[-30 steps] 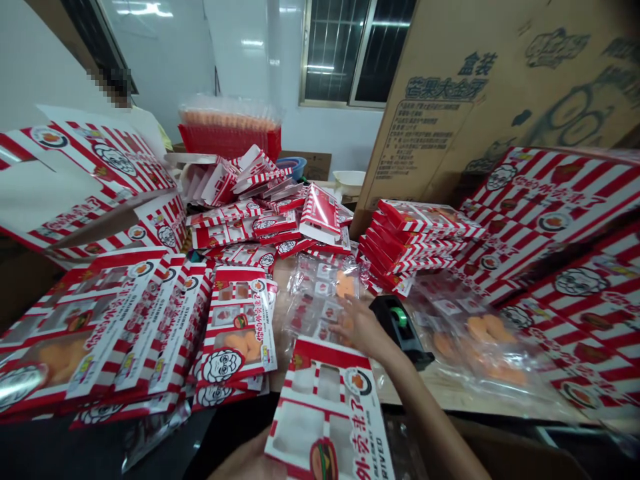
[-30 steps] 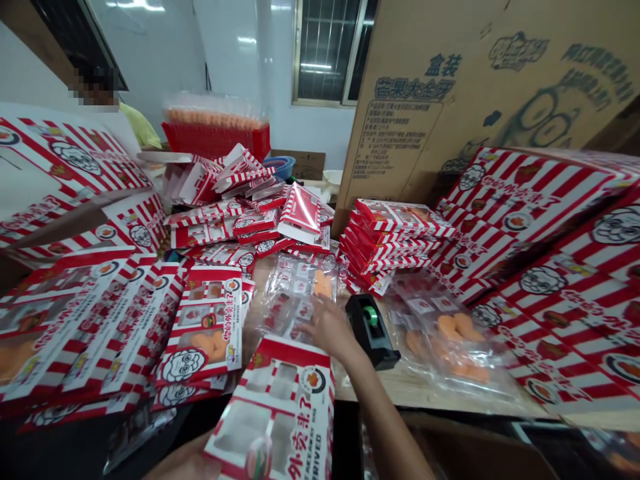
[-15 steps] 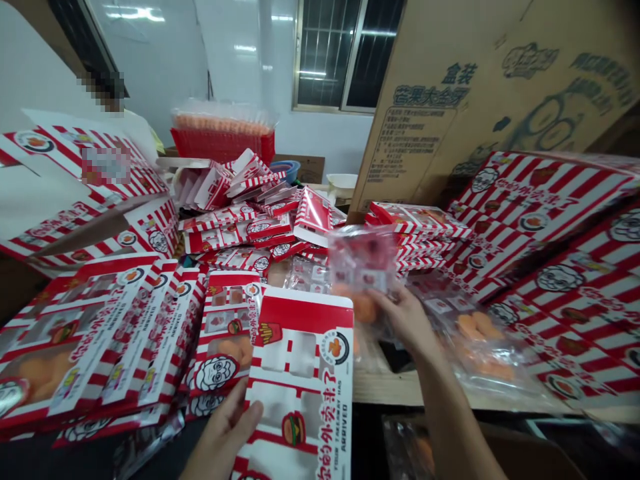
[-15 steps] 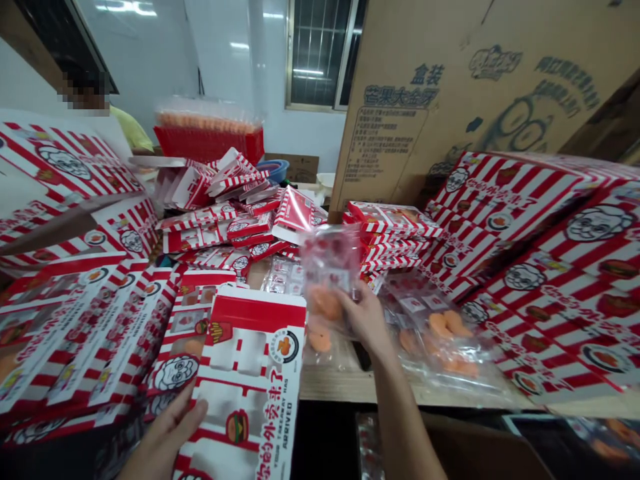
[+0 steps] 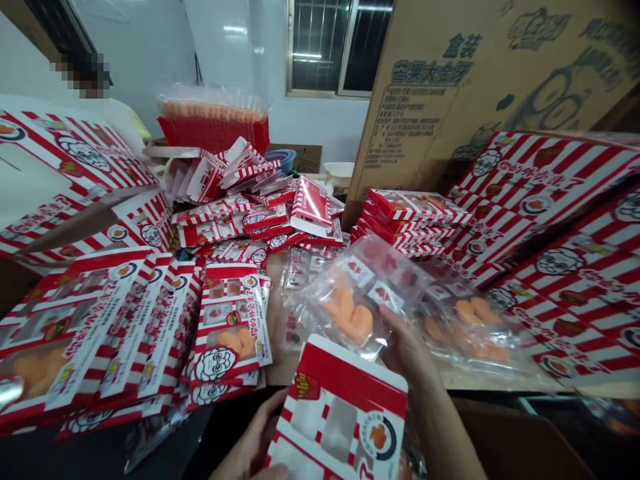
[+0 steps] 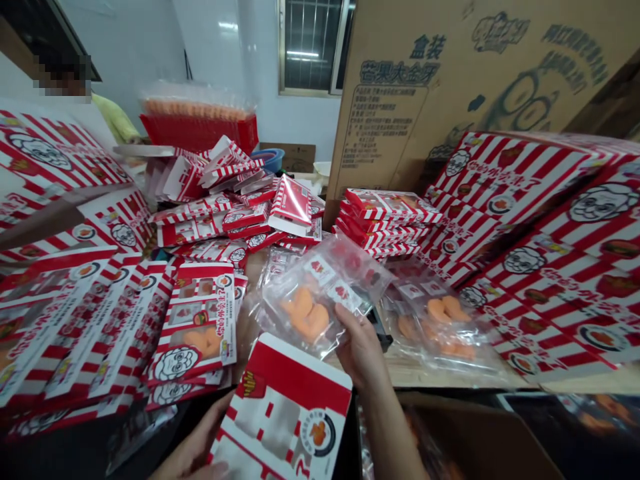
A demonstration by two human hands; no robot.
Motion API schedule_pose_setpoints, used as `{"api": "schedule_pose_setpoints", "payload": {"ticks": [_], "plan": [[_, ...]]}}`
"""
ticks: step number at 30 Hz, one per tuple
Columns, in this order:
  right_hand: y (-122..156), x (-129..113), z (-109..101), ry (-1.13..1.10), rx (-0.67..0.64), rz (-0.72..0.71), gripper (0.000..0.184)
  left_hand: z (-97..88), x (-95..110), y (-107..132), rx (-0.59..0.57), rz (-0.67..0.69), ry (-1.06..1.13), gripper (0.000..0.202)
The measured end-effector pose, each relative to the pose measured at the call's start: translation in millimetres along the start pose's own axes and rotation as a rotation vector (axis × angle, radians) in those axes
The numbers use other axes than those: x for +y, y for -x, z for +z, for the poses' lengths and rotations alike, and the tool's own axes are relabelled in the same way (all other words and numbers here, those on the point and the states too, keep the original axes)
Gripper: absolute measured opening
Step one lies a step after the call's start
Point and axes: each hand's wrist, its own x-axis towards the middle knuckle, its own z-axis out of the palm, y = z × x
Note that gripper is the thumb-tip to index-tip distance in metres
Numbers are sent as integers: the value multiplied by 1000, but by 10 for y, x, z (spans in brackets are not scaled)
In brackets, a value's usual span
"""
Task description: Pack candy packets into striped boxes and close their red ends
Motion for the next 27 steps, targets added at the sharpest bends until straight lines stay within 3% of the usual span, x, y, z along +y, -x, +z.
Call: {"api": "schedule_pose_setpoints", "payload": {"ticks": [4,8,13,16,19,23,27], "plan": [[135,125,1,117,-73,125,40,86,223,-156,24,27,8,68],[174,159,60,112,-26,91,39,214,370,-420,160,30,20,55],[180,101,97,16,67,-84,28,228,308,-554,366,72,159,31],[181,89,79,-56,91,-64,33,164,240,-544,450,94,219,29],[176,92,22,-23,106,13,34,143,213,-525,467,83,223,32],[172,49,-85,147,56,-1,32,215,243,-523,451,103,160,43],[174,-20,-189,262,-21,9,28,284,255,-534,460,132,109,38]]}}
